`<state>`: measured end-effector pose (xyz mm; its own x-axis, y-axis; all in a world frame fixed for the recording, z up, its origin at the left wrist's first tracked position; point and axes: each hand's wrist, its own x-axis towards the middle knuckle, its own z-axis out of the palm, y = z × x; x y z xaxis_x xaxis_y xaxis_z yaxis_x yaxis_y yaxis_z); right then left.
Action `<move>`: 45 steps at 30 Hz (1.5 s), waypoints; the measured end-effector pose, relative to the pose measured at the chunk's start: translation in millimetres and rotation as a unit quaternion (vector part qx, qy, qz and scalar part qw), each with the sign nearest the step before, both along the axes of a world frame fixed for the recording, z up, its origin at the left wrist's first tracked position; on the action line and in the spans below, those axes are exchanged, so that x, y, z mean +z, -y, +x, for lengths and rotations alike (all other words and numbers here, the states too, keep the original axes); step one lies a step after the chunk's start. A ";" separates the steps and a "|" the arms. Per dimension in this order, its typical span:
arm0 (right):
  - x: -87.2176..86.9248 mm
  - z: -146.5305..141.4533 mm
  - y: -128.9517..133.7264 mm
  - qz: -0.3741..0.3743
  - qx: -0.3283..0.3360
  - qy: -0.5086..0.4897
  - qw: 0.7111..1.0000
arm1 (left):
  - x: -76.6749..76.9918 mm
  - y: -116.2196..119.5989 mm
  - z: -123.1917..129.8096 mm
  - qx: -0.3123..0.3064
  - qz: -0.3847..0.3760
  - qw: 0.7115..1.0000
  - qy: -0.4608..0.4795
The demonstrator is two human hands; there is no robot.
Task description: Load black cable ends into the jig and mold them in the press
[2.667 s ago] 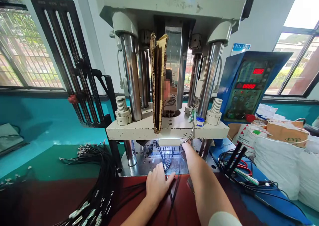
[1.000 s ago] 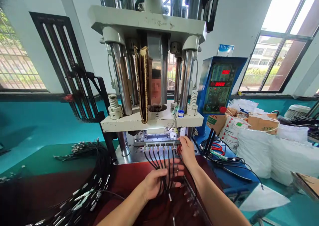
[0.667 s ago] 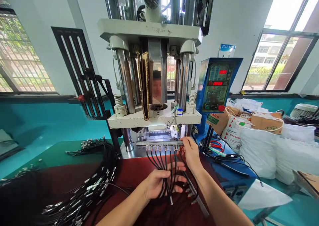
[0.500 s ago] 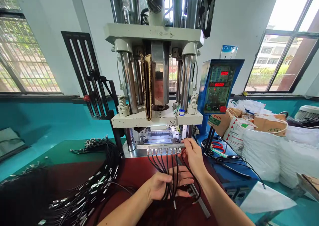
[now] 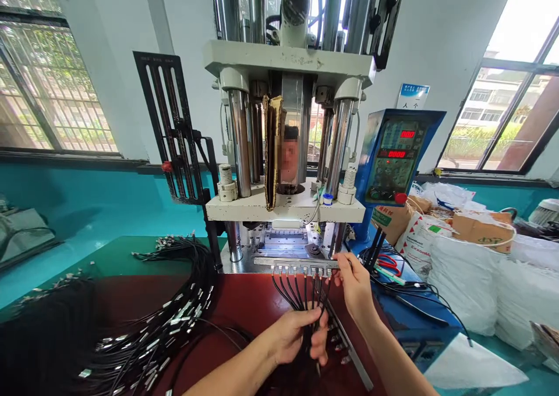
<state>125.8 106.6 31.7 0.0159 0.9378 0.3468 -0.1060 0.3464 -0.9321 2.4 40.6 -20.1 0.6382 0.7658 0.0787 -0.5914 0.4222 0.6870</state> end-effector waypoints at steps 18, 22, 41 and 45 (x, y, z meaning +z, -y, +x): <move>-24.3 71.0 -1.0 -0.124 -0.139 -0.045 0.981 | 9.0 26.9 3.5 -0.063 0.014 0.995 -0.078; -50.9 89.6 11.8 -0.177 -0.165 -0.036 0.970 | 6.9 22.3 2.2 -0.054 0.039 0.994 -0.087; -89.3 118.3 40.5 0.104 -0.077 0.534 0.836 | 53.0 -15.3 -11.2 0.255 0.496 0.275 -0.783; -94.2 116.1 43.0 0.084 -0.076 0.567 0.816 | 41.3 -14.7 -14.5 0.255 0.496 0.256 -0.790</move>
